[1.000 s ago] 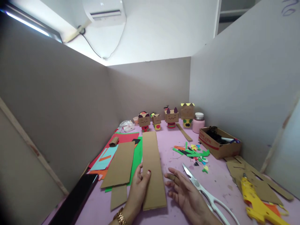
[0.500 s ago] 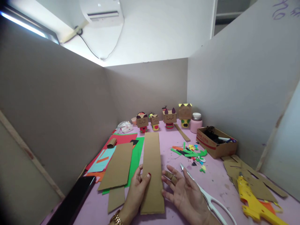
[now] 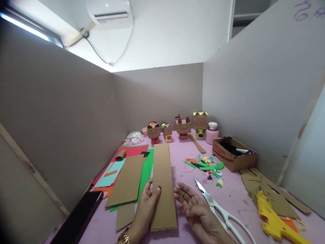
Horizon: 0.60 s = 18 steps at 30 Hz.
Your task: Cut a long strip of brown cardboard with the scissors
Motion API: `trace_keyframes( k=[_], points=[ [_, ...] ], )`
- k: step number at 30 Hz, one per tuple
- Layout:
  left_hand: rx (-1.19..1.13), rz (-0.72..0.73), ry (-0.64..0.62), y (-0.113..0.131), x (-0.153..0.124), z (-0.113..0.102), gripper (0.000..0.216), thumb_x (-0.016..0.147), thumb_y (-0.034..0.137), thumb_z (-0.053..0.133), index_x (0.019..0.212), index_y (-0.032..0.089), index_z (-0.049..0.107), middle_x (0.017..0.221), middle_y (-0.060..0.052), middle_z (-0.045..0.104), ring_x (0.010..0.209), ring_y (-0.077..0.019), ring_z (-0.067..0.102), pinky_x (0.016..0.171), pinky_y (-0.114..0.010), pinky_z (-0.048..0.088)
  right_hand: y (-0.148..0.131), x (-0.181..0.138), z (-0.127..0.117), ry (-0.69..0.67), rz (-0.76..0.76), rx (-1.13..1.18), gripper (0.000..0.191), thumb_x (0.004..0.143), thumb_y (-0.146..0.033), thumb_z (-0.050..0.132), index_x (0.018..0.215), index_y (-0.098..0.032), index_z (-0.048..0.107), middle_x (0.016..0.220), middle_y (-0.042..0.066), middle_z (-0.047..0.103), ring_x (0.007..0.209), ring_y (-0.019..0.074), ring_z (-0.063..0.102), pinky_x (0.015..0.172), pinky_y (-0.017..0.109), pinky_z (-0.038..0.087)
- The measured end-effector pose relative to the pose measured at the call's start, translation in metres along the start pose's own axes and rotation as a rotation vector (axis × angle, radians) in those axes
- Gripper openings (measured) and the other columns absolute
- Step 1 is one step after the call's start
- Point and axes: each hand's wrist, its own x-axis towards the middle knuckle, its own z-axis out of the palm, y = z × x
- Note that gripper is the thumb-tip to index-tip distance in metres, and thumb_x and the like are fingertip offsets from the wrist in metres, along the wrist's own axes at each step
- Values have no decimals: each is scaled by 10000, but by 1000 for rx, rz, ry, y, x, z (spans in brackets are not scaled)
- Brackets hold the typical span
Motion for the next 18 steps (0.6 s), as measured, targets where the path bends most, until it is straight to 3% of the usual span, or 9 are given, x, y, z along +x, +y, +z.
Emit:
trace_keyframes(
  k=[6,18],
  points=[
    [3,5,2,-1,1,-2,414,781,329,583,1124,196,392,874,-78,726,726,-206,685,611,-295,506,0,0,0,13,-4,-10,632,418,71,548,948,-245,688,979,0,717,949,140,605,722,207,450],
    [-14,6,-8,1,0,1,374,801,306,555,1116,195,386,919,-89,716,771,-208,686,655,-315,518,2,0,-4,19,15,-6,623,439,24,571,993,-243,666,1021,22,705,1011,183,572,822,292,424]
  ],
)
